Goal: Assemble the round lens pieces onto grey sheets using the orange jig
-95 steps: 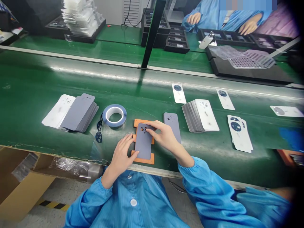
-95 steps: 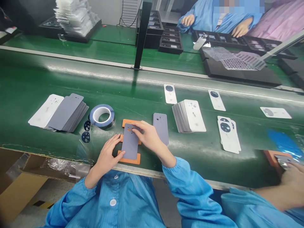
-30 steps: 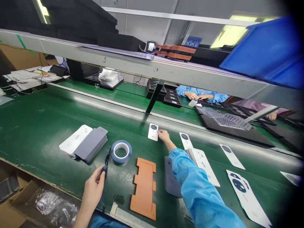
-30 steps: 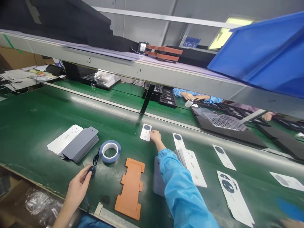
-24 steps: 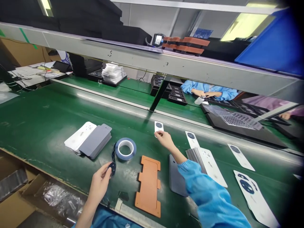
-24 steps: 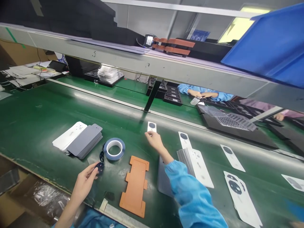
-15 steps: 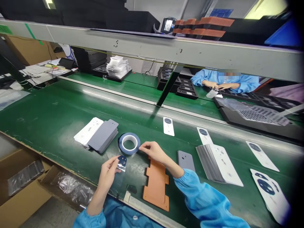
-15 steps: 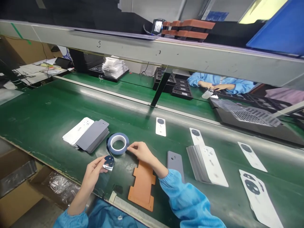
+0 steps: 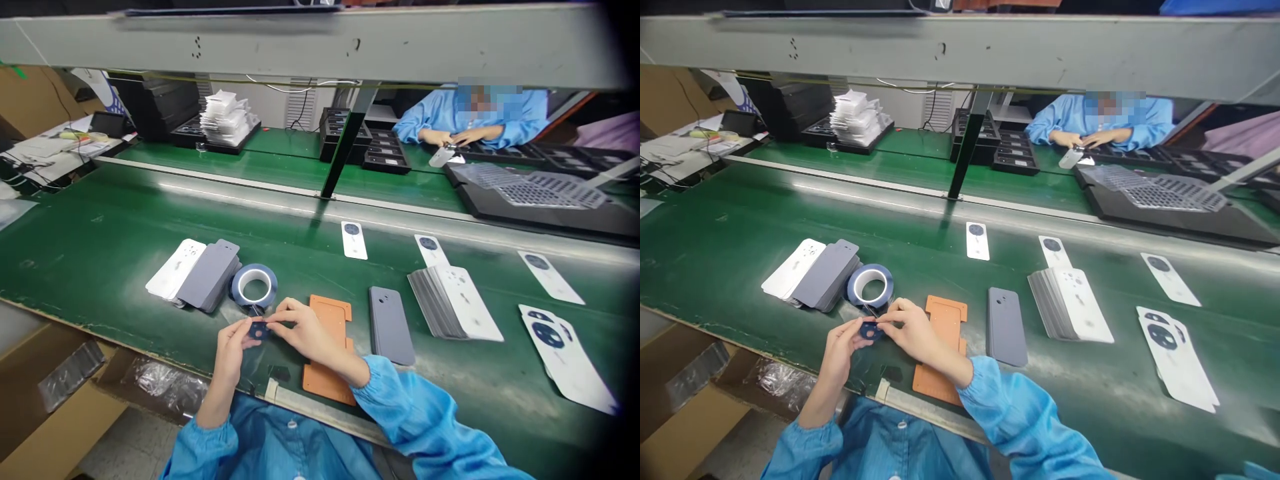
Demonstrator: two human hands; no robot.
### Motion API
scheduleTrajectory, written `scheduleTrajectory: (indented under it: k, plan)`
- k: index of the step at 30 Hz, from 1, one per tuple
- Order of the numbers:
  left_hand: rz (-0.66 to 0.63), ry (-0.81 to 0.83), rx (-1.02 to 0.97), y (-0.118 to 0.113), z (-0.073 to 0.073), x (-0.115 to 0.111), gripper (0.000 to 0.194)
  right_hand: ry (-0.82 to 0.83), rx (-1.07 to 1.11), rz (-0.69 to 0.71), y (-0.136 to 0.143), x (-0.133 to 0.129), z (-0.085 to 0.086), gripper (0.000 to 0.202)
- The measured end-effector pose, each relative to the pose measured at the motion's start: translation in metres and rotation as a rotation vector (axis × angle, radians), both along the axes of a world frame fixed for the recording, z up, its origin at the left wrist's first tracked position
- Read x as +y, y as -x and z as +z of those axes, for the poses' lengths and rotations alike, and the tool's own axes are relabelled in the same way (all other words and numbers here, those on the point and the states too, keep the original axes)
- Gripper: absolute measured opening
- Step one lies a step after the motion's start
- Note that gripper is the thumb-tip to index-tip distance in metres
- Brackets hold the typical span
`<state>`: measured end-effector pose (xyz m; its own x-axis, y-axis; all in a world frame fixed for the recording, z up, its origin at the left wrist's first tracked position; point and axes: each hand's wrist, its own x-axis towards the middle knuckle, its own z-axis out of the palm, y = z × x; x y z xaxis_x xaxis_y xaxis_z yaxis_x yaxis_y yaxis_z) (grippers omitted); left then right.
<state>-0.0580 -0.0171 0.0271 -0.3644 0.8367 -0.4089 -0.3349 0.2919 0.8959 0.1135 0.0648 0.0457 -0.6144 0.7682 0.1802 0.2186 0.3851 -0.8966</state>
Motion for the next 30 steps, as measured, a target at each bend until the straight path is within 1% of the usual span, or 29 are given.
scheduleTrajectory:
  k: [2, 4, 5, 6, 8, 10, 11, 12, 13, 14, 16, 19, 21, 23, 25, 27, 30]
  plan:
    - [-0.02, 0.01, 0.016, 0.002, 0.004, 0.002, 0.05, 0.041, 0.026, 0.008, -0.008, -0.005, 0.001, 0.02]
    - [-0.018, 0.017, 0.062, 0.007, 0.005, 0.002, 0.05, 0.165, 0.05, 0.005, -0.021, -0.009, 0.003, 0.023]
    - [-0.005, 0.011, 0.119, 0.01, 0.005, 0.002, 0.051, 0.25, 0.063, -0.007, -0.029, -0.01, 0.005, 0.026]
    - [0.021, -0.005, 0.208, 0.013, 0.005, 0.0, 0.05, 0.335, 0.078, -0.027, -0.039, -0.01, 0.006, 0.029]
    - [0.127, -0.064, 0.492, 0.017, 0.007, -0.004, 0.046, 0.462, 0.105, -0.086, -0.063, -0.009, 0.007, 0.035]
    - [0.266, -0.145, 0.821, 0.016, 0.012, -0.011, 0.042, 0.5, 0.108, -0.156, -0.088, -0.004, 0.006, 0.033]
    - [0.32, -0.189, 0.943, 0.012, 0.016, -0.014, 0.04, 0.498, 0.094, -0.186, -0.1, 0.0, 0.005, 0.03]
    - [0.343, -0.231, 1.018, 0.007, 0.019, -0.017, 0.037, 0.495, 0.076, -0.212, -0.112, 0.003, 0.003, 0.028]
    - [0.326, -0.271, 1.041, 0.0, 0.022, -0.018, 0.031, 0.494, 0.055, -0.234, -0.121, 0.007, 0.0, 0.027]
    - [0.274, -0.305, 1.013, -0.009, 0.024, -0.018, 0.025, 0.491, 0.034, -0.256, -0.129, 0.01, -0.002, 0.028]
    - [0.089, -0.318, 0.859, -0.03, 0.023, -0.014, 0.018, 0.464, -0.015, -0.307, -0.138, 0.014, -0.008, 0.029]
    - [-0.207, -0.198, 0.609, -0.061, 0.01, 0.006, 0.021, 0.387, -0.077, -0.403, -0.14, 0.015, -0.017, 0.029]
    - [-0.311, -0.124, 0.56, -0.076, -0.003, 0.023, 0.02, 0.351, -0.098, -0.455, -0.138, 0.013, -0.022, 0.029]
    - [-0.36, -0.097, 0.566, -0.086, -0.015, 0.04, 0.017, 0.342, -0.111, -0.472, -0.137, 0.013, -0.025, 0.03]
    - [-0.386, -0.095, 0.578, -0.091, -0.022, 0.054, 0.016, 0.349, -0.134, -0.455, -0.136, 0.014, -0.027, 0.03]
    - [-0.405, -0.096, 0.588, -0.093, -0.026, 0.064, 0.017, 0.349, -0.164, -0.425, -0.137, 0.019, -0.027, 0.028]
    - [-0.427, -0.088, 0.604, -0.095, -0.025, 0.071, 0.017, 0.344, -0.208, -0.39, -0.139, 0.027, -0.027, 0.025]
